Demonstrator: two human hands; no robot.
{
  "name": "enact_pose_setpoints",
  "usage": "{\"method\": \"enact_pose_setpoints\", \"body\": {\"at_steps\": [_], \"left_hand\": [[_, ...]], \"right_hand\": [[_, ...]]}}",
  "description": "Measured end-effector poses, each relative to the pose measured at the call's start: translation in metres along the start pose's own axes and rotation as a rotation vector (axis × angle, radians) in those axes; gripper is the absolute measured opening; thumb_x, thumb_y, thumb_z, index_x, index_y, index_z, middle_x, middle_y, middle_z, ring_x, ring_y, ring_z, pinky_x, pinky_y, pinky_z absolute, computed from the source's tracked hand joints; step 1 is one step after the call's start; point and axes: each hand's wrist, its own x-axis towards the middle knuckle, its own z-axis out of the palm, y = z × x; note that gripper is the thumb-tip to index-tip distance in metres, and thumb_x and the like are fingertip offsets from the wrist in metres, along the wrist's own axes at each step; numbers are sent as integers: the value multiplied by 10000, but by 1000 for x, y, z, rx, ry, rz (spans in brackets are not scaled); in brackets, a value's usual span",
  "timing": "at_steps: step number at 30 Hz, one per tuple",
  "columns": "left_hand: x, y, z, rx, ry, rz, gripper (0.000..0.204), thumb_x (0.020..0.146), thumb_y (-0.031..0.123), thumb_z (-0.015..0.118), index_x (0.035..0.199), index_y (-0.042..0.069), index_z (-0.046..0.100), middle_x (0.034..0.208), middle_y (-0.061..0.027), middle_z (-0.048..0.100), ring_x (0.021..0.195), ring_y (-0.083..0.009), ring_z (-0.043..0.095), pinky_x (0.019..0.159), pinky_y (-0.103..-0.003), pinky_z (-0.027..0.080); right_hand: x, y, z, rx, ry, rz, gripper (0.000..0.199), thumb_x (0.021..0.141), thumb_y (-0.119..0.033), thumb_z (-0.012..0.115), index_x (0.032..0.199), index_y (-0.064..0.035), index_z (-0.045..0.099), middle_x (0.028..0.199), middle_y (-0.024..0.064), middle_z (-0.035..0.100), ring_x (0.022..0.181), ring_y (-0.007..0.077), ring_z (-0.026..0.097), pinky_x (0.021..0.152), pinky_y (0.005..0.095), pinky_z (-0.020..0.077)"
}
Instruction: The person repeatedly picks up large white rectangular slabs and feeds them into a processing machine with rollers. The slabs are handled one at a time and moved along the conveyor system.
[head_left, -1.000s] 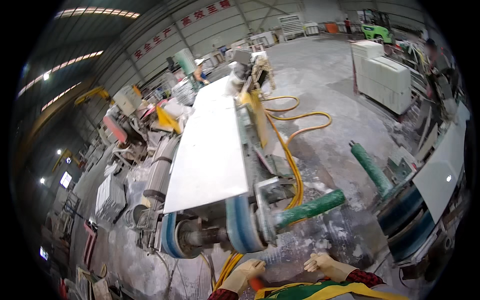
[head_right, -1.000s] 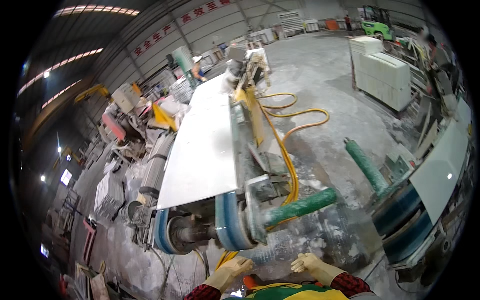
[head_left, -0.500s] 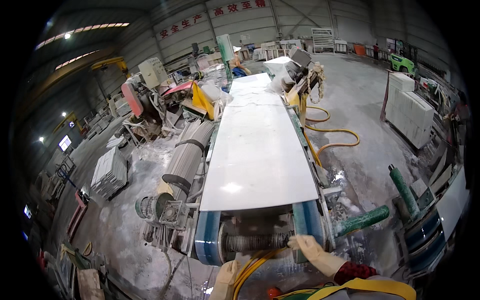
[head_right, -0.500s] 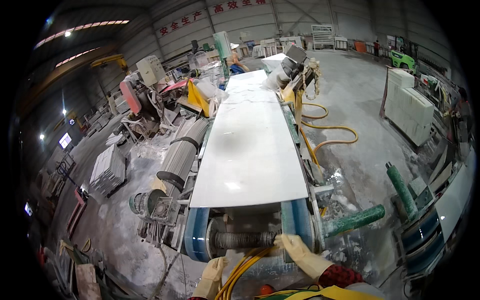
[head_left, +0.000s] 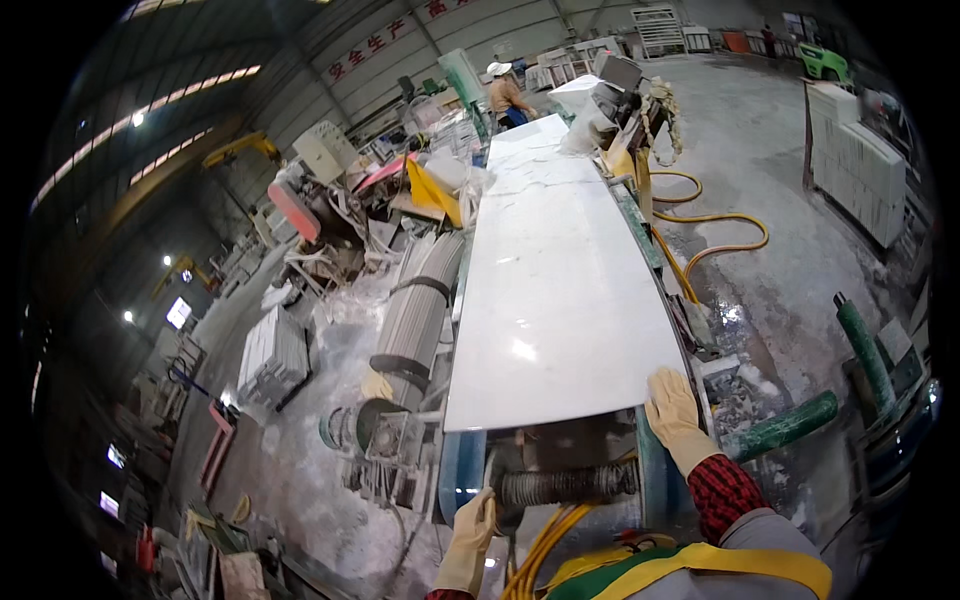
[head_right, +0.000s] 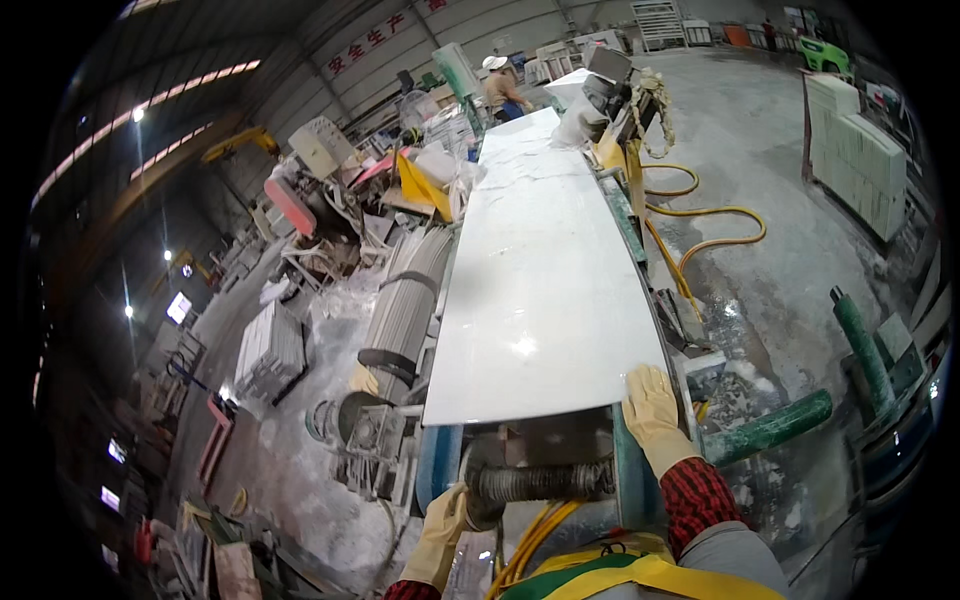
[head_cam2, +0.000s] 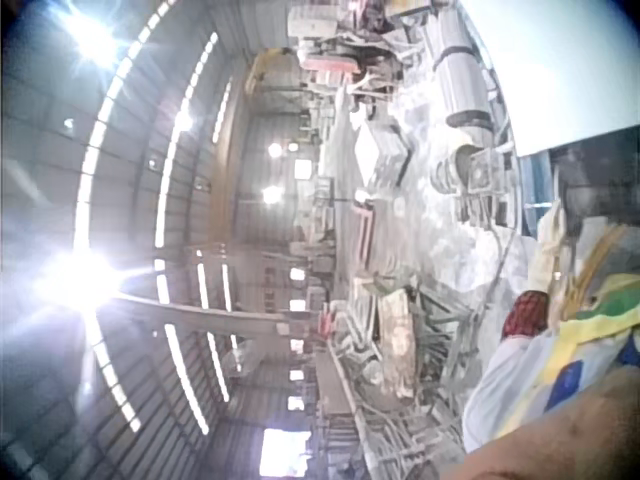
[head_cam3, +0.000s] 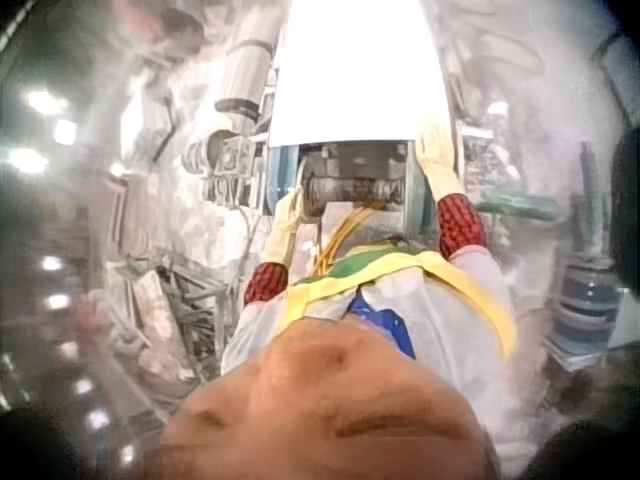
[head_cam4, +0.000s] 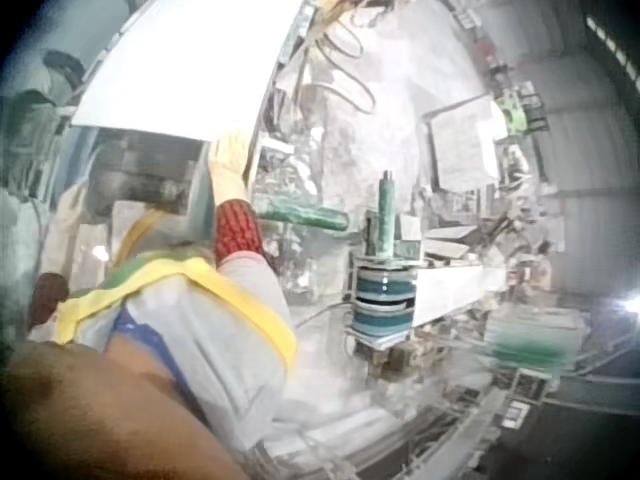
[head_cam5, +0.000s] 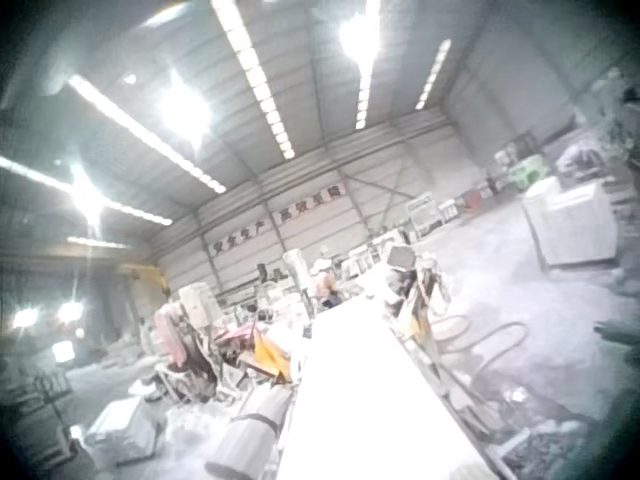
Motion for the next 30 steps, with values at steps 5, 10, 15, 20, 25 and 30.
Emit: {"method": "enact_pose_setpoints", "body": {"at_steps": [5,10,15,20,25,30], "left_hand": [[38,-36,-20,399,191,292,506,980,182,681,1423,-38,574,1338,-281,653,1217,-455,640,1040,-484,527],[78,-54,2,544,278,378,601,948,235,705,1464,-23,537,1403,-345,577,1274,-534,564,1089,-559,467],[117,-39,15,621,110,328,665,934,294,699,1493,-8,500,1497,-337,496,1360,-536,470,1162,-578,355],[178,-71,11,670,180,392,575,983,312,651,1468,19,557,1496,-305,518,1396,-499,447,1196,-567,310],[196,-74,16,659,181,440,549,956,278,664,1432,19,577,1486,-296,526,1393,-491,451,1195,-567,318],[191,-52,17,553,113,317,542,941,224,669,1436,33,560,1507,-289,512,1404,-525,427,1204,-578,303]], "right_hand": [[-4,2,2,26,-46,33,520,914,-260,638,1367,-14,571,1423,248,550,1352,432,484,1207,535,323],[-4,2,-1,61,-32,19,487,892,-255,654,1316,-22,594,1389,244,571,1336,430,497,1190,536,336],[7,5,-19,66,-131,-36,426,892,-217,647,1260,-5,610,1345,229,593,1292,422,524,1152,509,383],[11,1,-31,58,11,-172,380,897,-187,656,1220,12,639,1277,237,633,1220,428,578,1113,519,432],[16,-20,-47,33,-201,30,402,916,-228,673,1279,-58,646,1333,204,623,1283,413,546,1135,517,416],[10,-4,-45,47,-207,-16,414,941,-238,640,1322,-81,609,1360,188,603,1304,405,531,1139,487,412]]}}
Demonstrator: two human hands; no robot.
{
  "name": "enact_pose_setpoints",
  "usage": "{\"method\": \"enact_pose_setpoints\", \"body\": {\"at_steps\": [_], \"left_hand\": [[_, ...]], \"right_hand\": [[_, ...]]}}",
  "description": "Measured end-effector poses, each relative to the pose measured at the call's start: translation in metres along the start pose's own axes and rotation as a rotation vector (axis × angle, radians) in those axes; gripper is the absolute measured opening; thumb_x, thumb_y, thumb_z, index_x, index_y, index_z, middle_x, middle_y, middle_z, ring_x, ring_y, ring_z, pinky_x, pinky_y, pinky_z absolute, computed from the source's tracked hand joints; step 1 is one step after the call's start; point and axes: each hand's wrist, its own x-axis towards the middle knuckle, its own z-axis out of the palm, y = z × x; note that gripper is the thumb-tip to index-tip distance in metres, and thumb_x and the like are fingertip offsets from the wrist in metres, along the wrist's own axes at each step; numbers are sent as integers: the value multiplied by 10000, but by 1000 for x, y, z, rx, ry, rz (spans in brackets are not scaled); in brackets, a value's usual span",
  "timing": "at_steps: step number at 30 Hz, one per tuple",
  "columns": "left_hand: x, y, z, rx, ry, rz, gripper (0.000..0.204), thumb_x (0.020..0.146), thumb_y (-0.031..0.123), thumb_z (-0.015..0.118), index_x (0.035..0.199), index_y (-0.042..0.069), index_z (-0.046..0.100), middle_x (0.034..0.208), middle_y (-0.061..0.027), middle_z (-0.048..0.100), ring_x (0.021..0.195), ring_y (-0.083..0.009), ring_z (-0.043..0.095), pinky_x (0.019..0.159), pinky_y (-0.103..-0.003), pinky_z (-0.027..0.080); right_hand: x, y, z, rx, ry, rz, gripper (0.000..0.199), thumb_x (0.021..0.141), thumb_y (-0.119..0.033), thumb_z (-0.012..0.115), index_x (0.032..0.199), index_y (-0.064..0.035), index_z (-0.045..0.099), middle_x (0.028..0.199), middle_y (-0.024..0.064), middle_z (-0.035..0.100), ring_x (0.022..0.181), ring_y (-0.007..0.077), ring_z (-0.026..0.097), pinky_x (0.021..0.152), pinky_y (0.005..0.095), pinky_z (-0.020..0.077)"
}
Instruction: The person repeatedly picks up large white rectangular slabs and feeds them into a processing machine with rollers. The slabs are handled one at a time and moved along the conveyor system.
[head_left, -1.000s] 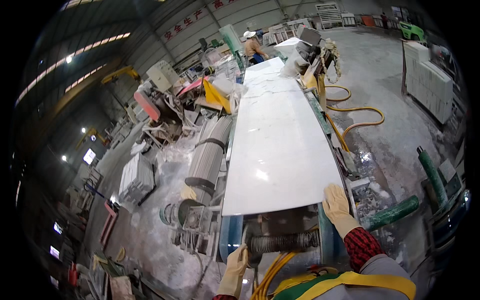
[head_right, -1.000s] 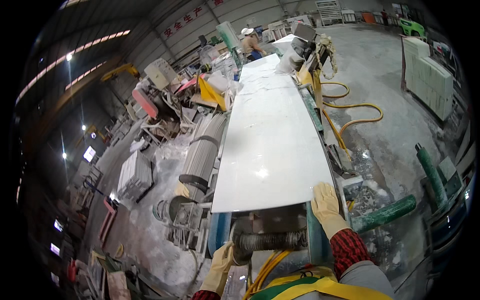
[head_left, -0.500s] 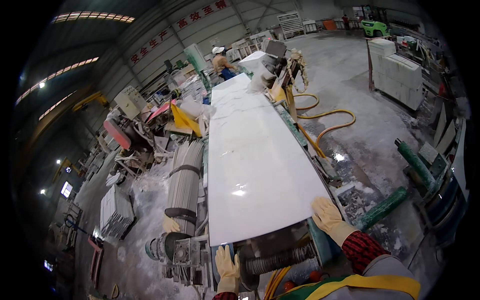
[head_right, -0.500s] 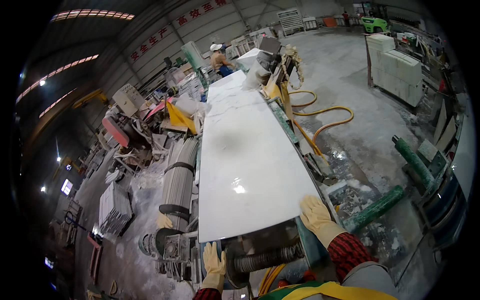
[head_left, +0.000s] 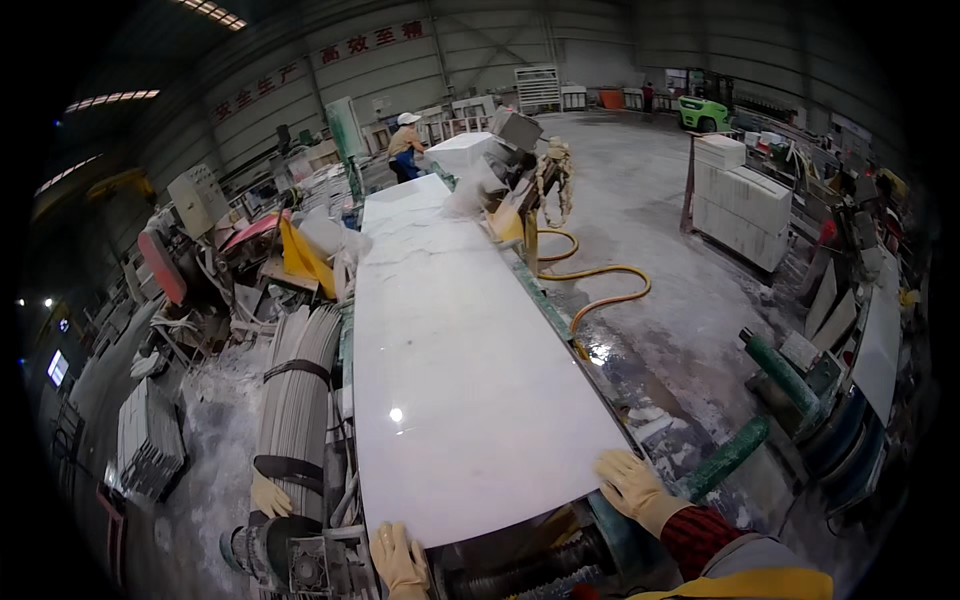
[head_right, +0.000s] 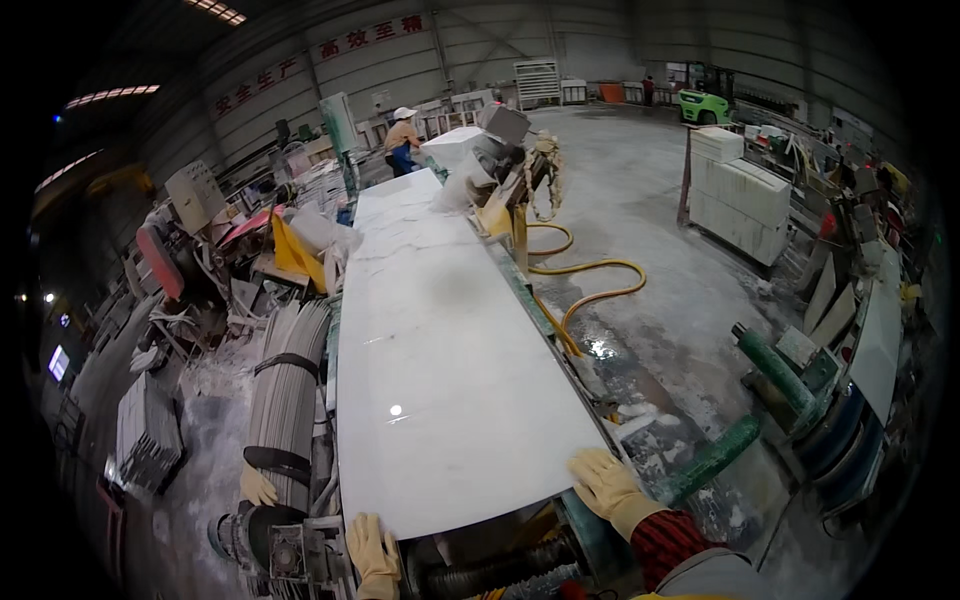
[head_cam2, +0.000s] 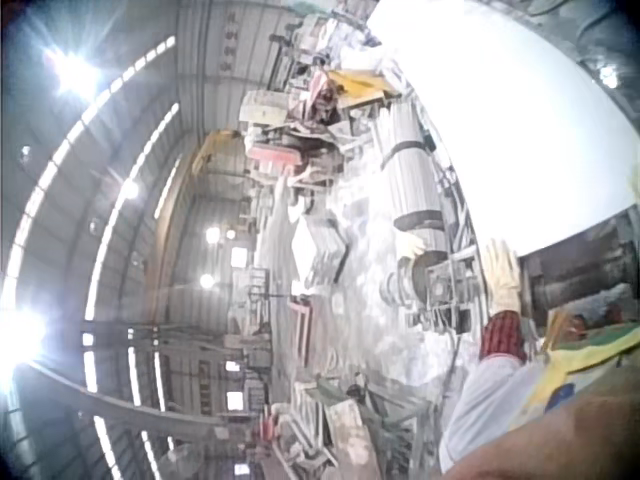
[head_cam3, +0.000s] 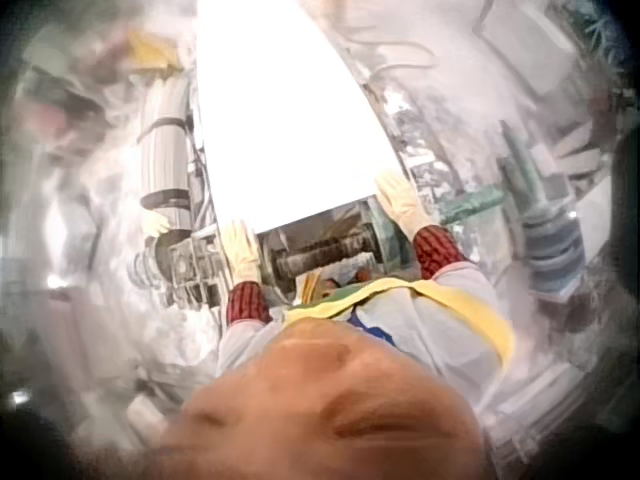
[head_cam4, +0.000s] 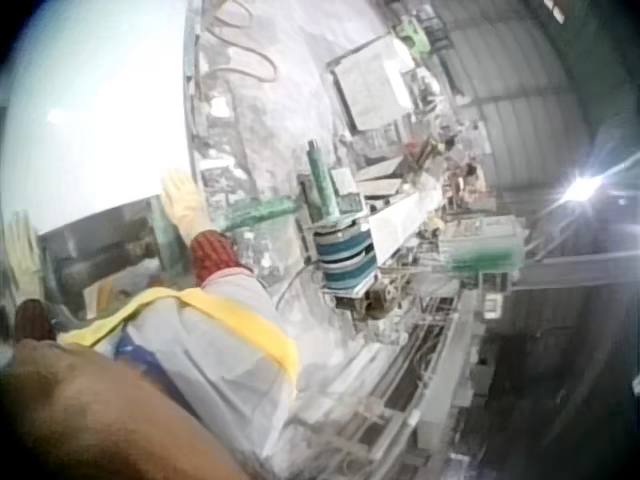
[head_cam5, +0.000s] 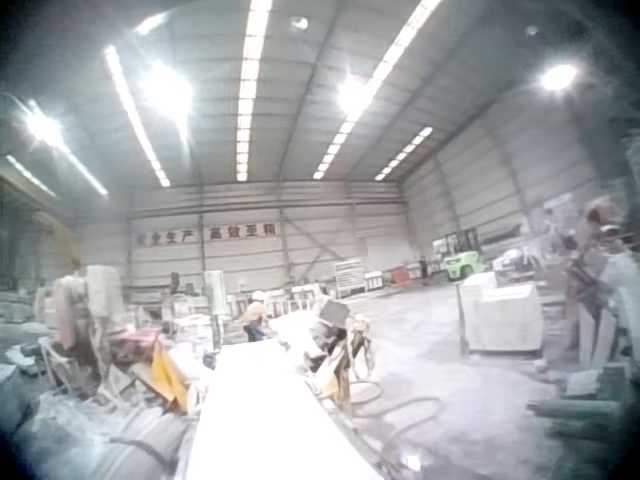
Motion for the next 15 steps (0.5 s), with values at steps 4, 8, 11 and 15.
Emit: {"method": "enact_pose_setpoints", "body": {"at_steps": [4,8,11,15], "left_hand": [[-1,-6,-3,85,30,34,542,893,227,705,1375,27,557,1449,-261,523,1351,-488,448,1160,-567,347],[-4,-4,-5,70,10,-7,544,932,237,680,1425,39,559,1489,-277,525,1384,-515,436,1187,-567,322],[-3,-5,-2,67,41,50,532,921,227,688,1390,16,554,1464,-268,517,1354,-505,441,1167,-569,334],[-7,-6,-3,74,87,99,515,909,210,698,1356,-5,562,1435,-275,515,1318,-507,456,1143,-577,353]], "right_hand": [[7,-15,-4,10,-7,23,397,941,-233,633,1305,-74,620,1358,187,603,1314,403,528,1154,476,404],[-1,-7,11,-36,51,-22,371,932,-237,632,1263,-70,631,1336,179,608,1288,392,540,1132,480,418],[-1,-6,7,-53,77,-47,367,926,-237,632,1251,-68,630,1323,170,610,1268,390,547,1112,478,430],[7,-15,-6,-44,44,-58,362,915,-214,639,1244,-63,624,1299,165,615,1225,385,567,1088,471,447]]}}
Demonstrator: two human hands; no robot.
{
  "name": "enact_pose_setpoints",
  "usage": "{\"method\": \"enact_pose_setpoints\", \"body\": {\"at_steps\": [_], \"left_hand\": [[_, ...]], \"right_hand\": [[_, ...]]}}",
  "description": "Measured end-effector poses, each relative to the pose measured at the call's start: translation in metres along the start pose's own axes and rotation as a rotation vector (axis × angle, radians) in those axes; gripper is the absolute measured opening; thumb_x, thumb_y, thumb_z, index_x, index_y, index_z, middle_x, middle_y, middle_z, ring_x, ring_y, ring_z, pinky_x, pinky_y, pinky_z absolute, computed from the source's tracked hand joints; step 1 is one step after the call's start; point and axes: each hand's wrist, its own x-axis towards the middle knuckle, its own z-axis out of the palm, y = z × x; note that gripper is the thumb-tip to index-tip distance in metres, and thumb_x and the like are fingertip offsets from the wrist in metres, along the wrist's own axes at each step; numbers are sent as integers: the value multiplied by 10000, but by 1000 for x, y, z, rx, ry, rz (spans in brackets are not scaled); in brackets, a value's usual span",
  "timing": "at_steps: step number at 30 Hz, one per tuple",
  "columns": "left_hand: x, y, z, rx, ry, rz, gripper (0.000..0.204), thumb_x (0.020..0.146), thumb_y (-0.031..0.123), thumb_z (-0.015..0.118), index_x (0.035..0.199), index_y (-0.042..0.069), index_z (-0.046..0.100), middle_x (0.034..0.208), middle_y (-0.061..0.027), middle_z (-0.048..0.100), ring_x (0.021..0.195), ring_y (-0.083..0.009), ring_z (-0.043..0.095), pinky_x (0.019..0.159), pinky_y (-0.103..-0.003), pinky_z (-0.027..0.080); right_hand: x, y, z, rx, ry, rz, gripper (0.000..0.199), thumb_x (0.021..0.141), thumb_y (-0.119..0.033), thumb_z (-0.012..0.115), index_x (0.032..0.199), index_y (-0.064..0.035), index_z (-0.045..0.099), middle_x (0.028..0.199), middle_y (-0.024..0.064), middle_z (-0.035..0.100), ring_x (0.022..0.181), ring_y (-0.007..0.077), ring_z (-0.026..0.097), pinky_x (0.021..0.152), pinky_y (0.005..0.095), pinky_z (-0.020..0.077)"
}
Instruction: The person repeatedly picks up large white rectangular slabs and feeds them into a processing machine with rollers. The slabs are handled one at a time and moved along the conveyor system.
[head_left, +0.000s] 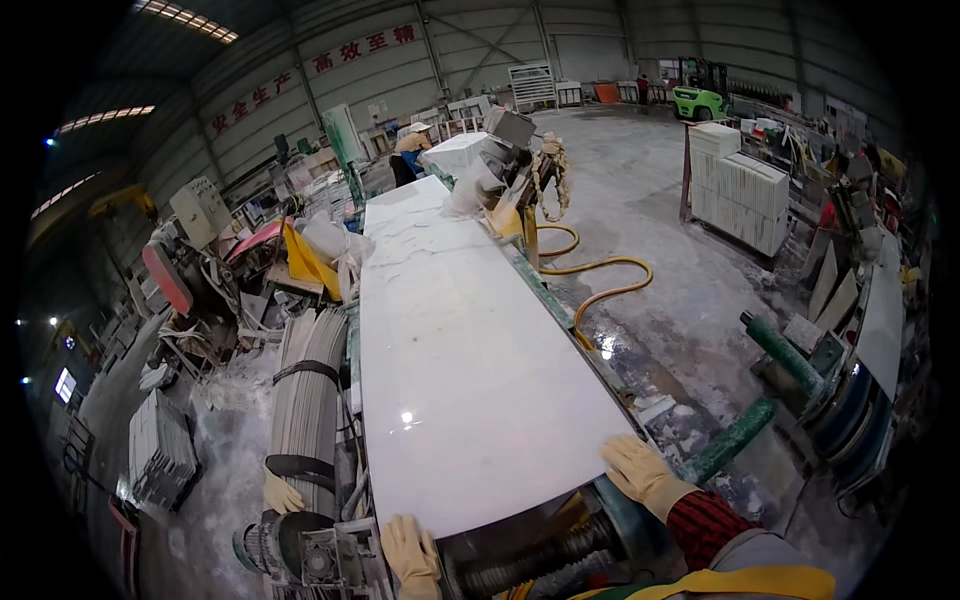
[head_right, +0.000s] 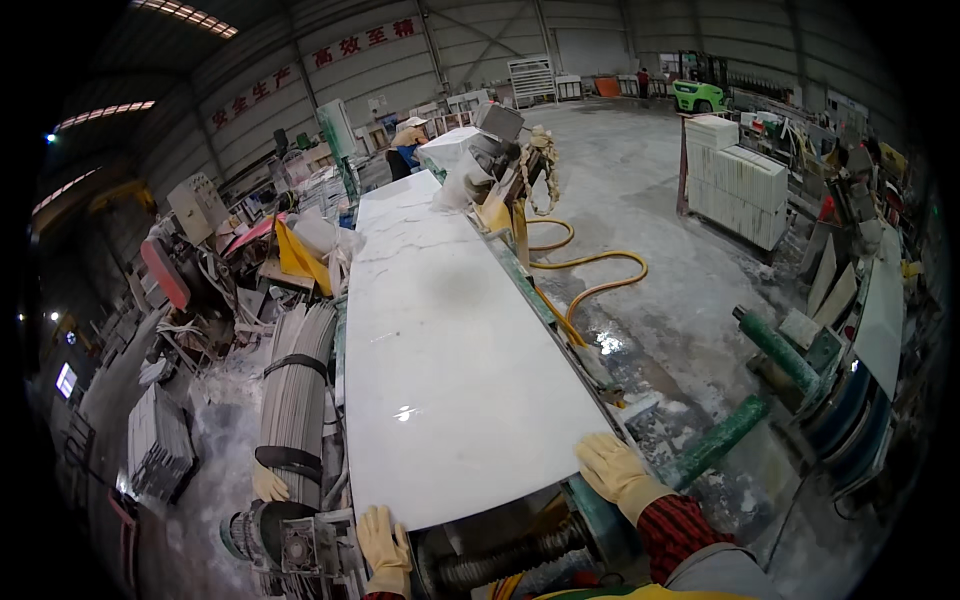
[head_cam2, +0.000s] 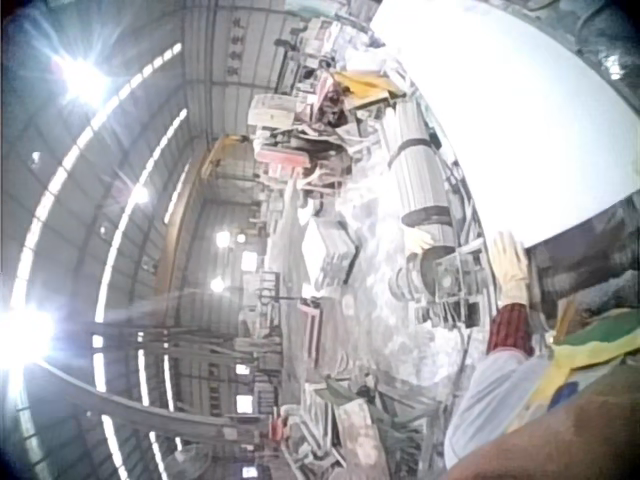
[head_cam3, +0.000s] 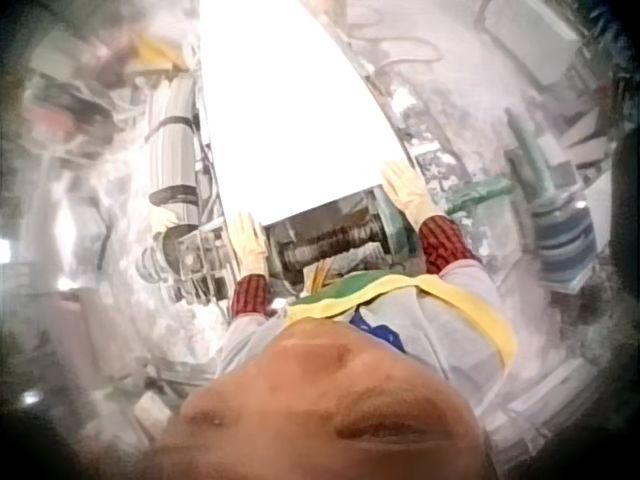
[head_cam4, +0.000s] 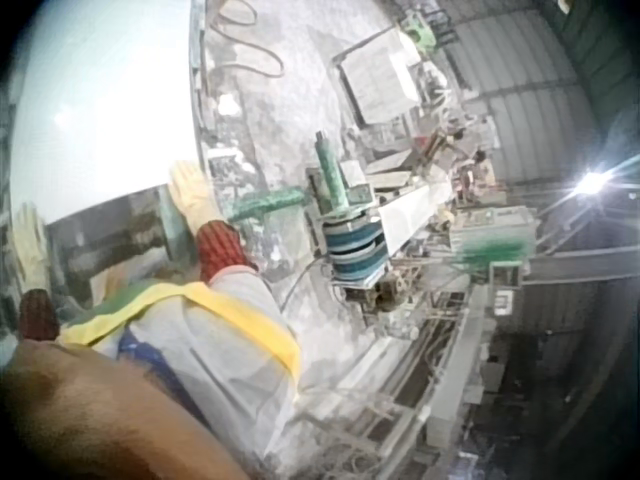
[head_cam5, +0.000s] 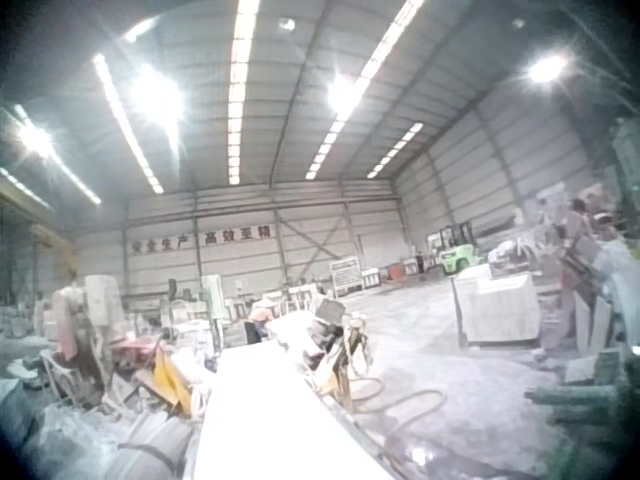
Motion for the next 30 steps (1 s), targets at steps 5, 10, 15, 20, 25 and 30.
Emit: {"method": "enact_pose_setpoints", "body": {"at_steps": [5,10,15,20,25,30], "left_hand": [[-1,3,-4,-36,-15,-29,513,916,205,698,1367,-5,571,1457,-303,515,1334,-523,455,1142,-585,359],[-3,0,-3,-7,-44,-65,520,917,204,696,1376,-4,566,1477,-301,507,1356,-522,443,1147,-584,352],[-9,0,-3,-4,-29,-29,512,908,205,700,1361,7,567,1469,-273,509,1349,-509,448,1143,-580,348],[-3,8,-12,-69,-104,-78,519,941,218,668,1407,20,551,1486,-274,506,1370,-510,435,1176,-566,329],[-11,5,-5,-50,-57,-65,524,954,229,657,1422,24,541,1486,-273,503,1371,-511,431,1181,-569,324],[-5,12,-19,-67,-106,-68,519,947,224,663,1412,26,547,1493,-266,496,1375,-506,426,1179,-563,329]], "right_hand": [[0,9,-5,9,-31,-86,367,905,-183,654,1246,-51,618,1294,171,617,1211,367,583,1070,467,464],[-6,17,1,10,22,-123,365,908,-174,672,1251,-55,645,1285,170,648,1211,366,609,1068,474,478],[-10,19,5,44,40,-111,390,887,-167,701,1260,-68,648,1275,174,652,1210,381,608,1084,490,468],[-13,18,6,31,4,-74,414,879,-170,700,1277,-76,635,1306,175,632,1242,388,582,1102,491,449],[-13,17,5,27,-17,-65,382,896,-195,685,1258,-81,640,1316,170,627,1247,388,577,1110,483,444],[-14,-3,4,3,-25,79,376,907,-217,672,1251,-69,637,1331,170,622,1267,392,562,1128,489,426]]}}
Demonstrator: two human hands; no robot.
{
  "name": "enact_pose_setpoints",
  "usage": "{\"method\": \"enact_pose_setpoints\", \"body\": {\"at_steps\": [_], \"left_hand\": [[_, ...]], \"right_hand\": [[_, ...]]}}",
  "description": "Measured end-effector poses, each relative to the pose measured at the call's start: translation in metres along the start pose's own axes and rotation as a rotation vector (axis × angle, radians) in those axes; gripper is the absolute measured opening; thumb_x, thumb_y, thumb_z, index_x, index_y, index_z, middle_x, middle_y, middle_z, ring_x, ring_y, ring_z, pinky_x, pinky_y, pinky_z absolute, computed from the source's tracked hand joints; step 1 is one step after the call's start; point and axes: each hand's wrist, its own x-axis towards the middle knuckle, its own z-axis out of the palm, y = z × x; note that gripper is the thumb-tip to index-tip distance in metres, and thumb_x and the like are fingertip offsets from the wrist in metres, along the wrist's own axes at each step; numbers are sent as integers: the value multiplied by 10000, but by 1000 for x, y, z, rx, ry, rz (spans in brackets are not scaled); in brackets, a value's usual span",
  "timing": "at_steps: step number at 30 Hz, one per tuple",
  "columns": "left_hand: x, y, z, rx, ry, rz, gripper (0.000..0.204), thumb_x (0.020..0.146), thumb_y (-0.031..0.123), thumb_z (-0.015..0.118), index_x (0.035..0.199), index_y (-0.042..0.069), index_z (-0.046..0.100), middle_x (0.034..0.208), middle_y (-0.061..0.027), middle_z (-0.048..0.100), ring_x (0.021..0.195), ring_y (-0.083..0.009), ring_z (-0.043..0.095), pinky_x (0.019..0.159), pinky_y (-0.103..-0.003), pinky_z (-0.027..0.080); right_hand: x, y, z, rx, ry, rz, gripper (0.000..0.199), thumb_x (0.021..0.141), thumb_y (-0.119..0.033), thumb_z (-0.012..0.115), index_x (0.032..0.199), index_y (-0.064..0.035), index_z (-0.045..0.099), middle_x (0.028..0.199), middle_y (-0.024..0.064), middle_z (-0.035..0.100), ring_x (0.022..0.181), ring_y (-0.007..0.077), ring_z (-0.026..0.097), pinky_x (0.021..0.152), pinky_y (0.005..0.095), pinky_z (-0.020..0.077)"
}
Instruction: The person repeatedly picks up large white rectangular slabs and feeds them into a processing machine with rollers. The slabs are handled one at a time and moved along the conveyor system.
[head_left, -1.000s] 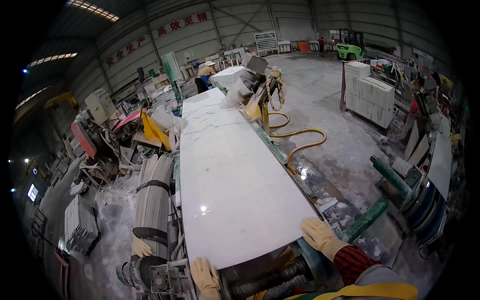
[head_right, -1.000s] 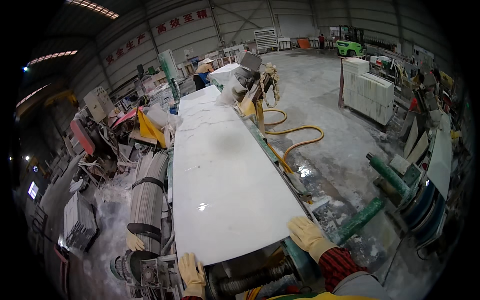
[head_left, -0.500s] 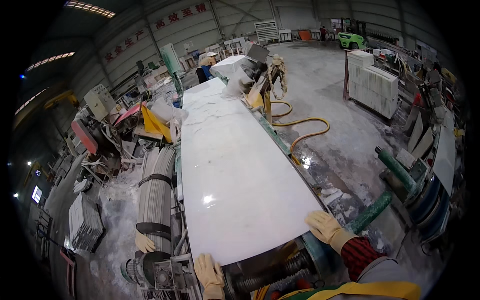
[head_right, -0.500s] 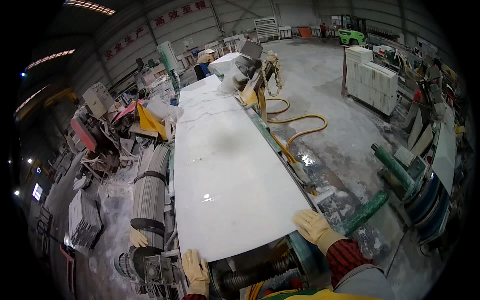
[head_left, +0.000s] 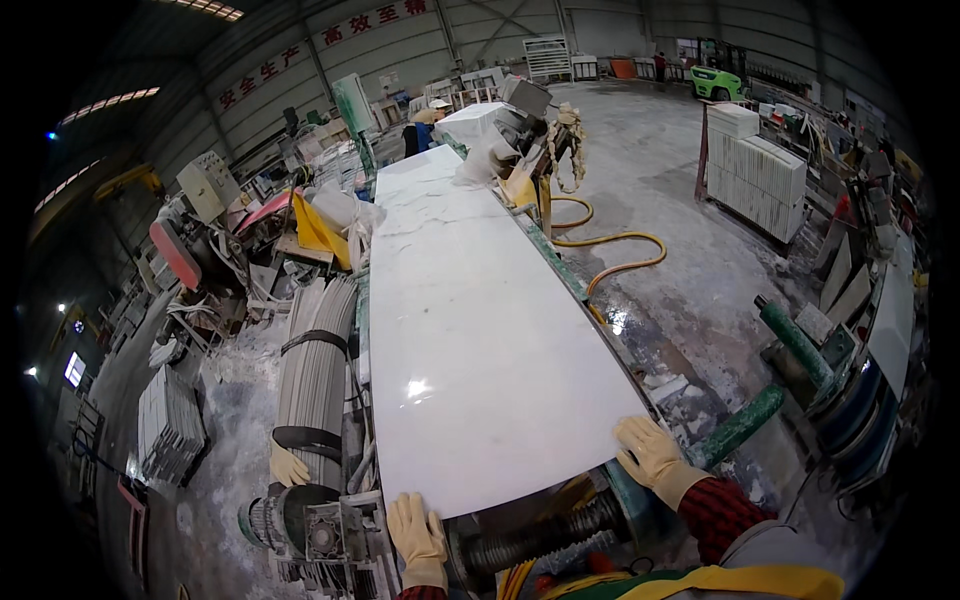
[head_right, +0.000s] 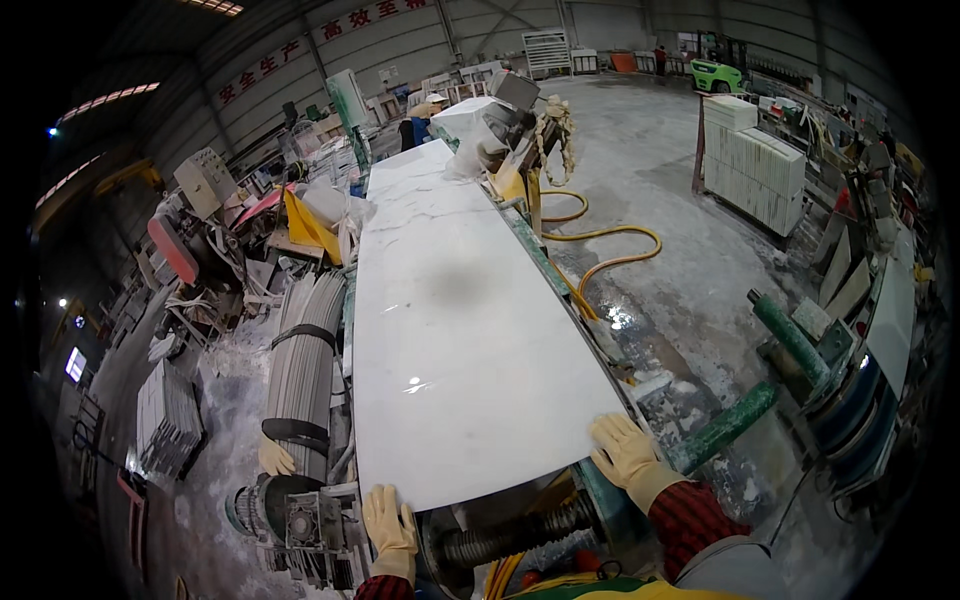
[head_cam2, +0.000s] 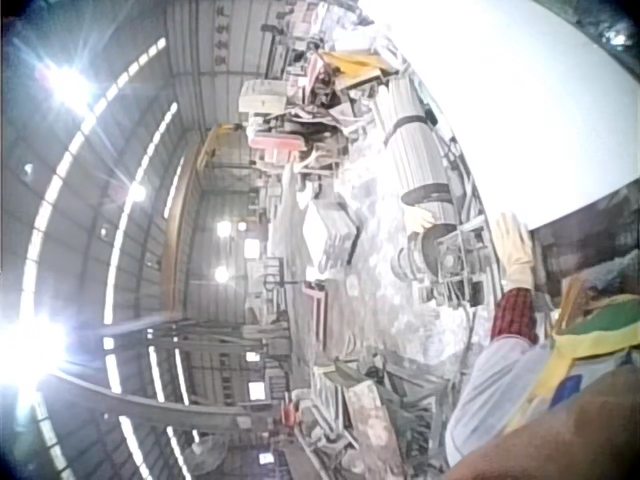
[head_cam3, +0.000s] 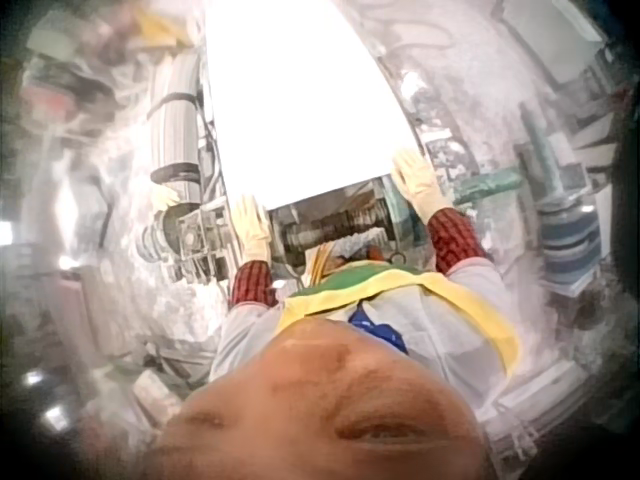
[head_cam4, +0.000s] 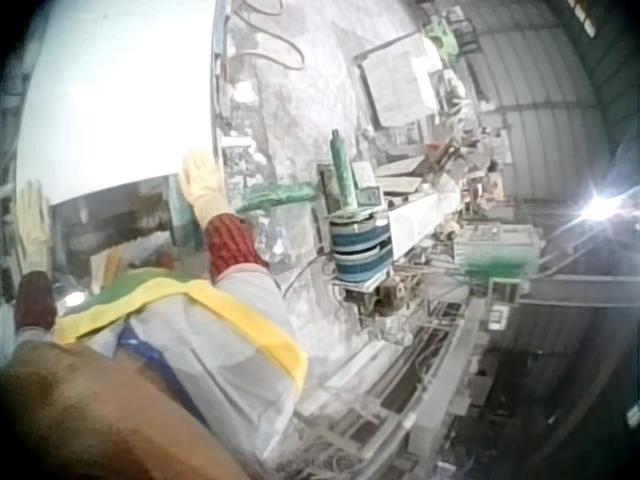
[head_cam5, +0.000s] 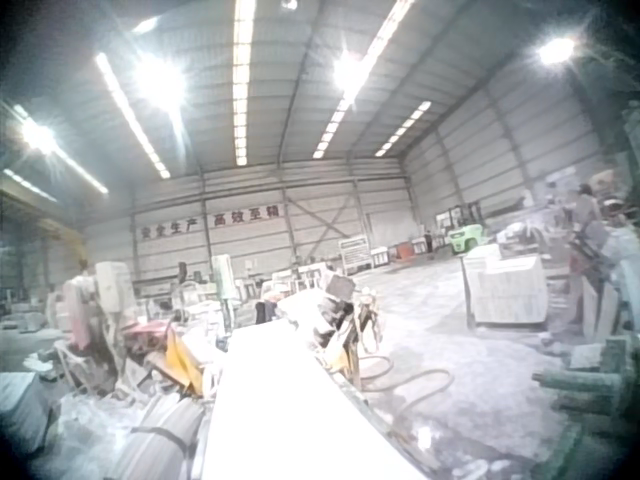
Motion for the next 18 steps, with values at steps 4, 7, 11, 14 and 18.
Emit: {"method": "enact_pose_setpoints", "body": {"at_steps": [4,7,11,14,18], "left_hand": [[-5,-3,6,50,43,-4,519,930,204,675,1401,25,552,1489,-263,502,1372,-501,434,1176,-559,334],[-7,2,7,55,43,-29,521,917,197,690,1393,30,559,1478,-260,519,1362,-500,450,1176,-555,336],[-7,-2,9,44,10,-28,517,960,228,660,1424,32,545,1494,-267,504,1382,-502,429,1190,-560,319],[-9,-4,11,38,41,-11,512,956,220,660,1420,36,544,1488,-262,505,1377,-497,431,1184,-558,324],[-10,-4,11,52,59,4,511,946,207,662,1414,39,546,1481,-262,506,1367,-497,437,1175,-557,335]], "right_hand": [[-1,-1,3,41,-8,28,377,907,-221,666,1242,-51,633,1324,175,621,1275,392,549,1145,491,405],[-3,2,8,7,23,13,375,902,-221,663,1231,-45,628,1291,174,623,1250,388,553,1137,491,403],[1,-5,-3,6,31,-18,378,895,-226,659,1223,-43,621,1259,174,621,1217,386,562,1115,490,414],[1,-6,-5,-34,19,-31,385,896,-228,656,1231,-41,618,1276,185,615,1227,388,560,1117,484,416],[5,3,-12,3,-38,-117,377,895,-218,654,1224,-36,621,1249,181,631,1197,390,584,1083,487,450]]}}
